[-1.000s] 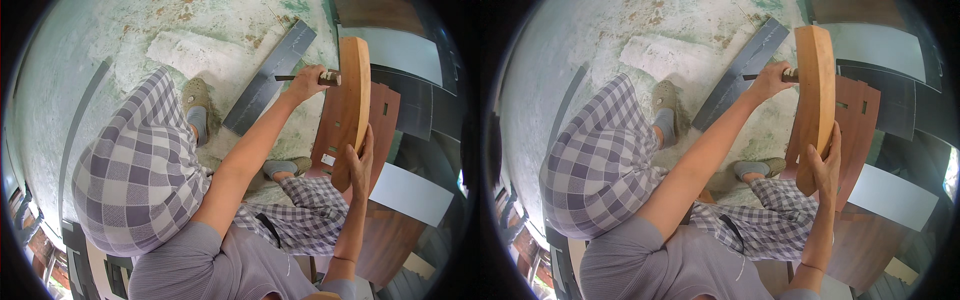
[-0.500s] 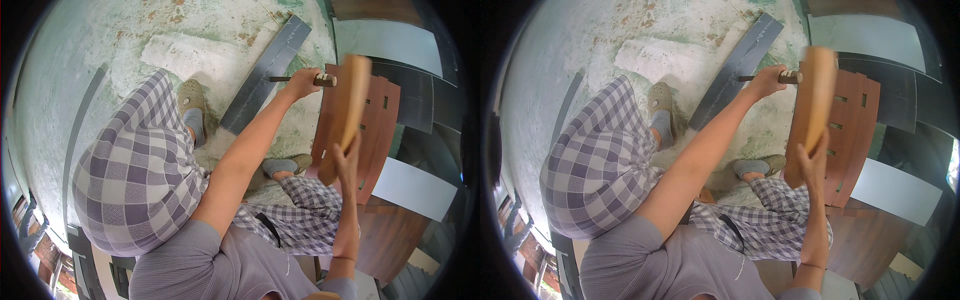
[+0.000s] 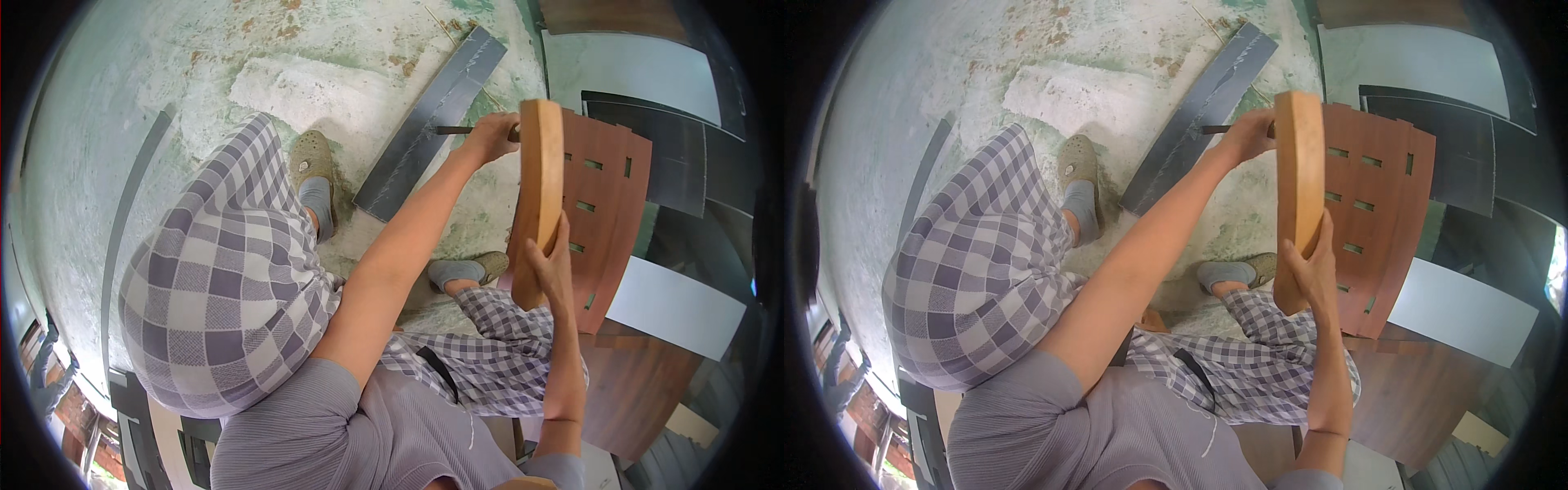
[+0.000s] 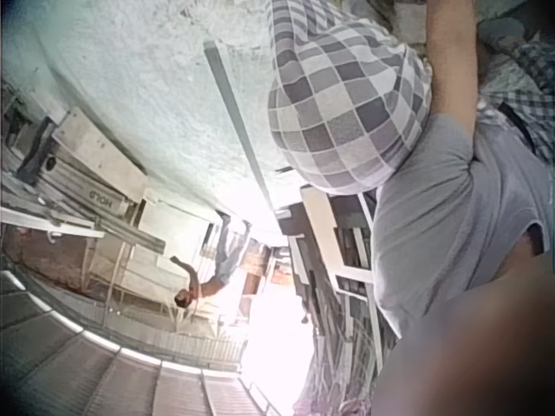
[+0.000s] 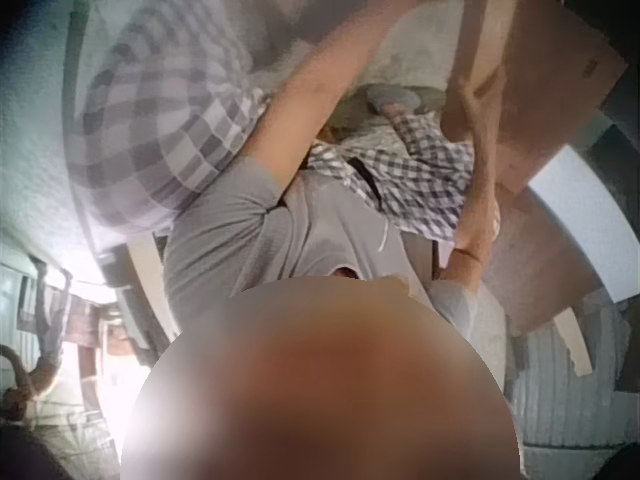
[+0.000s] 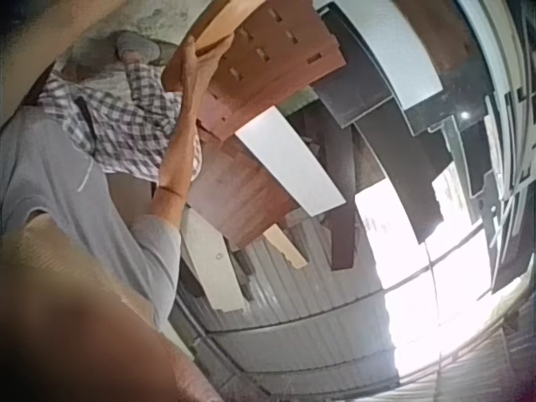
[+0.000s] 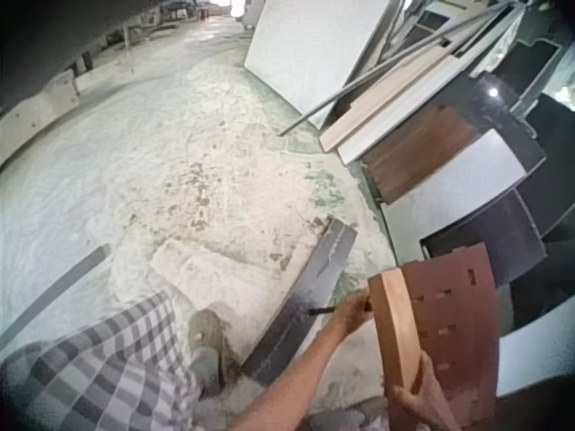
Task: The recorder uses a chisel and a wooden mallet to carve a groove into a block of wood.
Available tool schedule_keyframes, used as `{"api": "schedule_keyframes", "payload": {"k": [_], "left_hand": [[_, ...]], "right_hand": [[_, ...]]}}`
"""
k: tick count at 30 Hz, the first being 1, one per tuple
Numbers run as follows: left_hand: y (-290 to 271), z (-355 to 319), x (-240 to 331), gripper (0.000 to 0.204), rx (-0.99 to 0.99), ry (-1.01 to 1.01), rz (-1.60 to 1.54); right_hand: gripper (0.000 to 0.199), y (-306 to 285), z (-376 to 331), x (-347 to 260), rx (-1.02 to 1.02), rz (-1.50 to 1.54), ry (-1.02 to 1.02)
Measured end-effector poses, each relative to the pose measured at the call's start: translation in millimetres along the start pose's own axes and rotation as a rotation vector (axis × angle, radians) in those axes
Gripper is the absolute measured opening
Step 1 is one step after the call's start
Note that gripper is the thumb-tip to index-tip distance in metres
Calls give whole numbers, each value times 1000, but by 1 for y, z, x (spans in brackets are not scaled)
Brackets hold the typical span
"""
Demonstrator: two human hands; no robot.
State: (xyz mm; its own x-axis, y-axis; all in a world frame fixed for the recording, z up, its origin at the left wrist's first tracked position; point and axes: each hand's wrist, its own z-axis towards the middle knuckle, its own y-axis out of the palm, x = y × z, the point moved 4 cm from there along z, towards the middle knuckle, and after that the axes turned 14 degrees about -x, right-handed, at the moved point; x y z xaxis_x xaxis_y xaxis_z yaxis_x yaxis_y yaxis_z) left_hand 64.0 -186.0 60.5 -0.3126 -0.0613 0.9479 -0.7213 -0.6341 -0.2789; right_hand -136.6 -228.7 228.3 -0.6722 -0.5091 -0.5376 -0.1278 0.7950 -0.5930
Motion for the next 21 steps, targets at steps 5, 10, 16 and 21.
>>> {"api": "schedule_keyframes", "payload": {"k": [5, 10, 16, 21], "left_hand": [[1, -11, 16, 26, 239, 191, 85], [-23, -30, 24, 32, 462, 7, -29], [-49, -40, 16, 37, 719, -125, -18], [-57, -43, 14, 41, 867, -96, 133]], "right_hand": [[80, -6, -4, -6, -34, 14, 3], [81, -18, -5, -24, 39, 5, -112], [82, -15, -5, -37, 32, 71, -102], [82, -12, -11, -62, 37, 51, -144]]}}
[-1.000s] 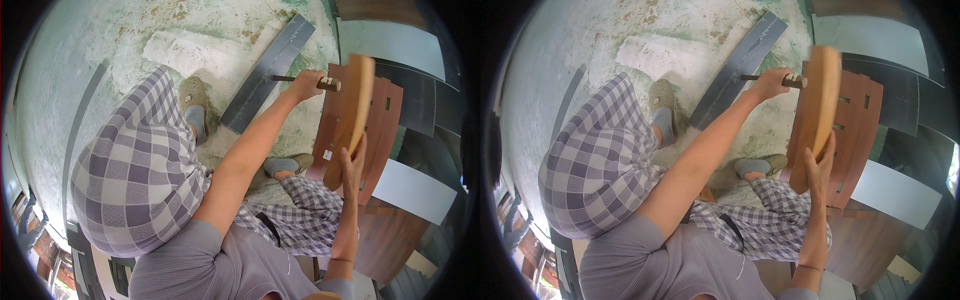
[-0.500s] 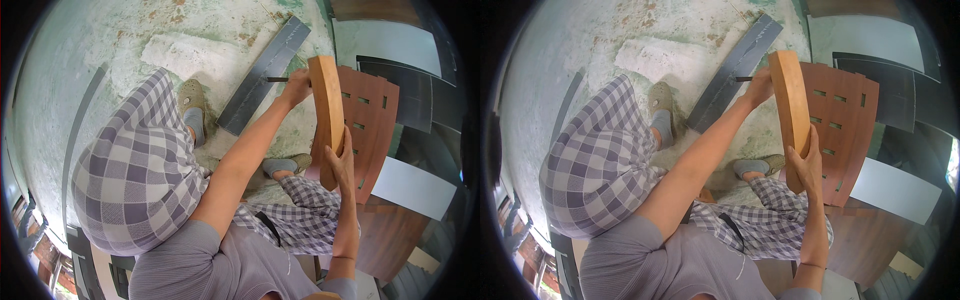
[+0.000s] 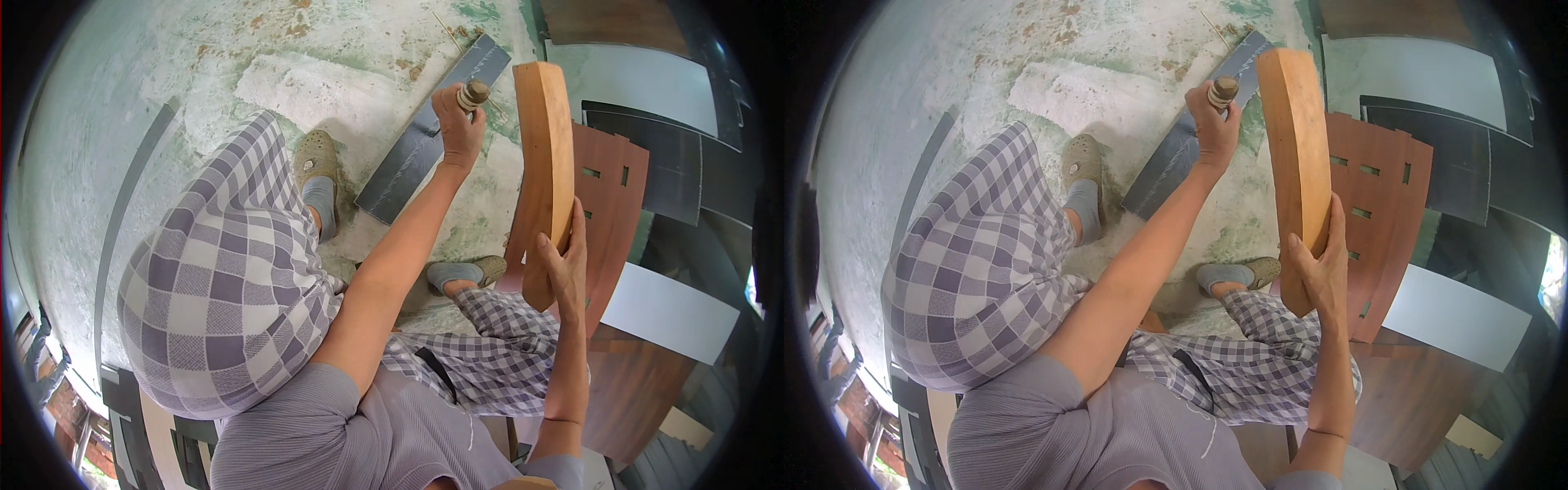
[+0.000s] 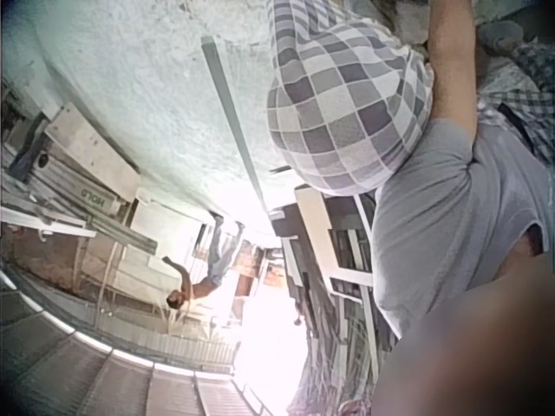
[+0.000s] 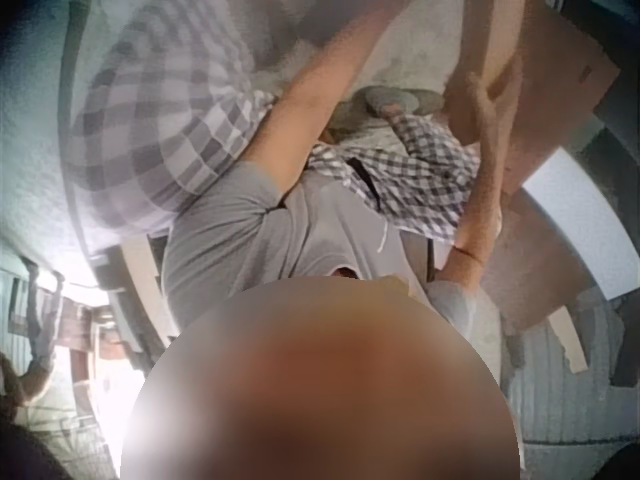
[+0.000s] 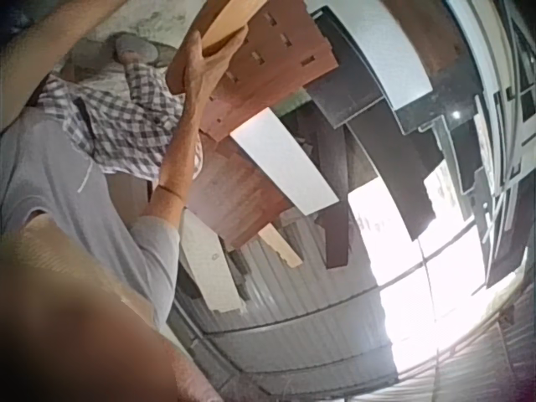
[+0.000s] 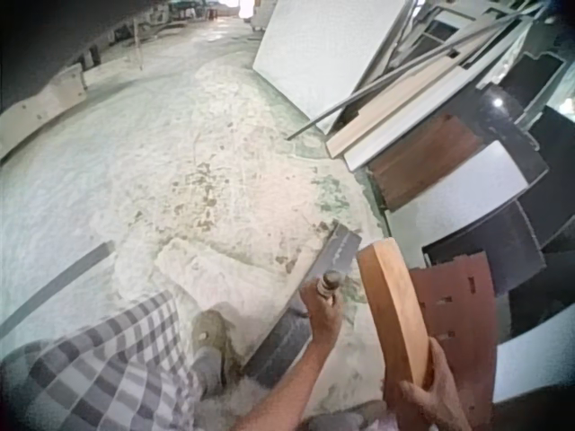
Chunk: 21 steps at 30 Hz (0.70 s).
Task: The recorder uses a chisel and a wooden mallet to carve a groove into a block of wood.
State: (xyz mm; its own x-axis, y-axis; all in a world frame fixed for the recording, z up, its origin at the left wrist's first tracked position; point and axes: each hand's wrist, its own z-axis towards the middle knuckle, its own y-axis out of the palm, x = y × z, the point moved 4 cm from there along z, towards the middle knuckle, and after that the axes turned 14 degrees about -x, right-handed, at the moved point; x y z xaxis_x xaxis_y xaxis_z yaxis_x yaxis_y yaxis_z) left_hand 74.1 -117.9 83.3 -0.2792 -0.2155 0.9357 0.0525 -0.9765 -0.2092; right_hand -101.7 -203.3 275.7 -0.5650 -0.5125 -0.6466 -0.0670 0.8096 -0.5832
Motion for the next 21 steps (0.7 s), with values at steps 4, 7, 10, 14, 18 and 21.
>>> {"api": "schedule_keyframes", "payload": {"k": [4, 7, 10, 14, 18, 21], "left_hand": [[-6, -2, 3, 44, 58, -11, -24], [-8, -6, 5, 51, 21, -46, -59], [-7, -12, 7, 50, -88, -42, -137], [-4, -11, 15, 46, -55, 27, -35], [-4, -14, 13, 34, -17, -6, -101], [-5, -15, 12, 35, -22, 17, -62]], "right_hand": [[80, 2, -5, -18, 44, -111, -169], [78, 14, -3, -29, -28, -128, -148], [77, 26, 10, -6, -134, -292, 60], [81, 11, 5, -15, -92, 11, 50], [80, 3, 2, -21, 98, -64, -161], [80, 10, 9, -15, -6, -108, -55]]}}
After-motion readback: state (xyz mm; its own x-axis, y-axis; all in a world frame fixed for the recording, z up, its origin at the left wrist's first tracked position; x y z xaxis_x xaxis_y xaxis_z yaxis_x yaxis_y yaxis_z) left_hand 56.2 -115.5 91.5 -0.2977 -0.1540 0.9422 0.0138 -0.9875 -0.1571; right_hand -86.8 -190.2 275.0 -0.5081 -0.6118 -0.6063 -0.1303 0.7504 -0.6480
